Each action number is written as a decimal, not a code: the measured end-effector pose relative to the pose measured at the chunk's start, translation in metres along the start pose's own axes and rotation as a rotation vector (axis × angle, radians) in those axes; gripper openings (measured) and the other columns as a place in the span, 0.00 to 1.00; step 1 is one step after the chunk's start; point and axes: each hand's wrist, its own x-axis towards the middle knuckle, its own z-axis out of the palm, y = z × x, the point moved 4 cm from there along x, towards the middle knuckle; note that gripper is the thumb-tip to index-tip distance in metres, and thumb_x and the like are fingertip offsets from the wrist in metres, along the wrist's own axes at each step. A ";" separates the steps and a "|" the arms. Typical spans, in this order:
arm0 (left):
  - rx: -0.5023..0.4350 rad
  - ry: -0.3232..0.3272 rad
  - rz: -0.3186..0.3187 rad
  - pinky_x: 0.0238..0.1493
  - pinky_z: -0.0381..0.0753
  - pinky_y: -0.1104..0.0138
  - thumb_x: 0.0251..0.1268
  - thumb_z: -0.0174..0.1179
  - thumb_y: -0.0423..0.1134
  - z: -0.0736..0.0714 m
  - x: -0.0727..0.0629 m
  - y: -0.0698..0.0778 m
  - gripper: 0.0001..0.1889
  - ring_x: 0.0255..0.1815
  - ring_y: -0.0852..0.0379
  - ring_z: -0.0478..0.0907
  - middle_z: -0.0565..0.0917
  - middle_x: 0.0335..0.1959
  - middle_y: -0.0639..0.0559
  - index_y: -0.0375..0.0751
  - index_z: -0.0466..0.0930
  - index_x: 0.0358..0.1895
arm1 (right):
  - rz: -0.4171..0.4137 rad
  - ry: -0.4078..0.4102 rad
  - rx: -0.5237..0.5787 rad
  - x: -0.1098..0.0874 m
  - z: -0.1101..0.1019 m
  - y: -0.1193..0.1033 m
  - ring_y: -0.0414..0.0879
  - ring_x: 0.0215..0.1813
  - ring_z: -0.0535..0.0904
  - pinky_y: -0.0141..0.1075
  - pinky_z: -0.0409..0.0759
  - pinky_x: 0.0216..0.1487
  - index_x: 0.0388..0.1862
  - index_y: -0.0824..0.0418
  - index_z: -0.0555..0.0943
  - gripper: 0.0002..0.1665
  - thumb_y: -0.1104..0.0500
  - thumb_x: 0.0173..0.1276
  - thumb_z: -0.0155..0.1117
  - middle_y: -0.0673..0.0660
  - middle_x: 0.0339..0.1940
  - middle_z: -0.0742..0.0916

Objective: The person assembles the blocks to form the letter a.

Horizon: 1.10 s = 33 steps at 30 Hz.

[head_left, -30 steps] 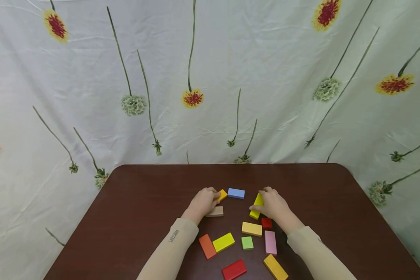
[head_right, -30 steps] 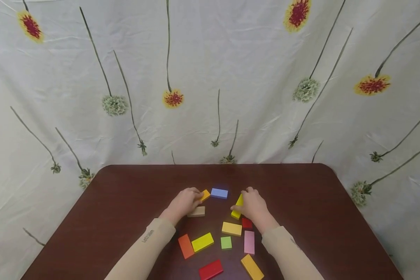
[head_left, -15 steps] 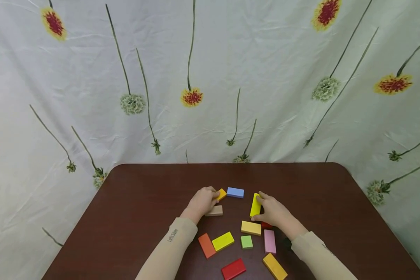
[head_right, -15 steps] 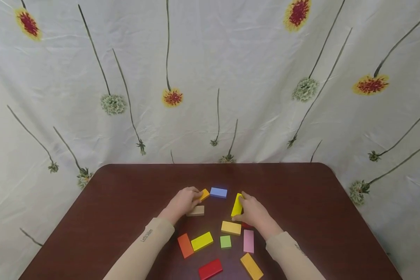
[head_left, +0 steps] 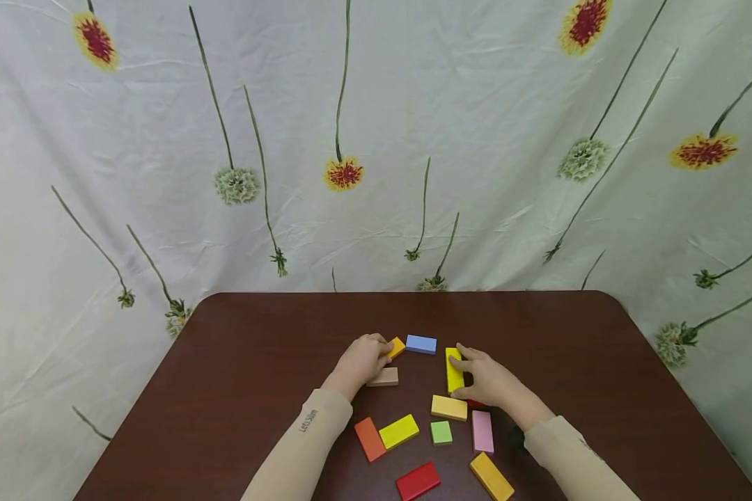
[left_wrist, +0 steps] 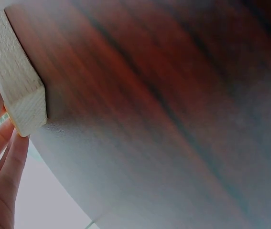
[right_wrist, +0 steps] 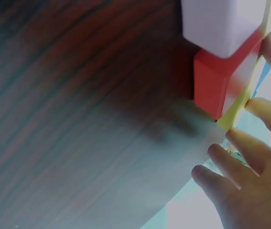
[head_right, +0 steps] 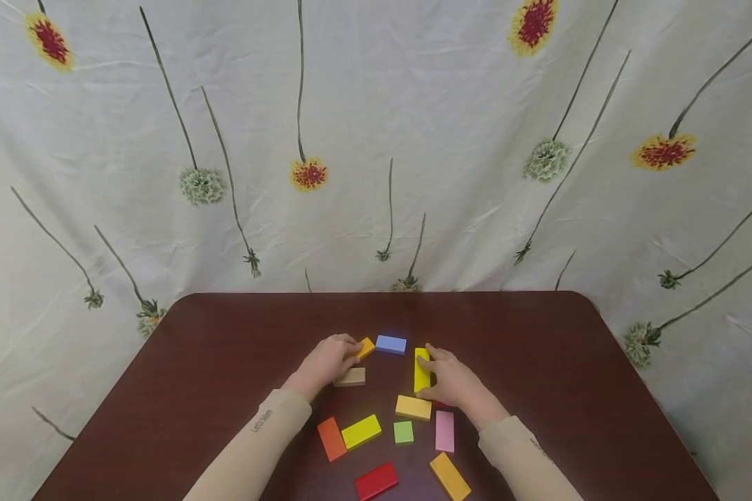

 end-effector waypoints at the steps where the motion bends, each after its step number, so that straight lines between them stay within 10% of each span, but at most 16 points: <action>1: 0.000 0.000 0.000 0.55 0.82 0.60 0.66 0.65 0.38 0.000 0.000 0.000 0.17 0.50 0.48 0.82 0.85 0.50 0.46 0.41 0.83 0.57 | -0.004 -0.008 0.008 0.000 0.000 -0.001 0.64 0.74 0.64 0.57 0.73 0.66 0.67 0.61 0.75 0.40 0.52 0.57 0.76 0.63 0.76 0.67; 15: -0.006 0.012 0.008 0.53 0.82 0.60 0.65 0.65 0.37 0.001 0.000 -0.001 0.17 0.49 0.48 0.82 0.85 0.49 0.46 0.40 0.84 0.56 | -0.027 -0.039 0.074 0.002 0.004 -0.007 0.65 0.78 0.58 0.60 0.61 0.73 0.68 0.59 0.75 0.40 0.52 0.57 0.76 0.62 0.77 0.67; 33: -0.026 0.014 0.018 0.54 0.83 0.61 0.65 0.65 0.36 -0.002 0.000 0.001 0.17 0.49 0.48 0.82 0.85 0.49 0.45 0.37 0.83 0.56 | -0.030 -0.036 0.123 0.003 0.005 -0.006 0.63 0.72 0.70 0.54 0.74 0.66 0.70 0.57 0.73 0.41 0.52 0.58 0.76 0.63 0.78 0.65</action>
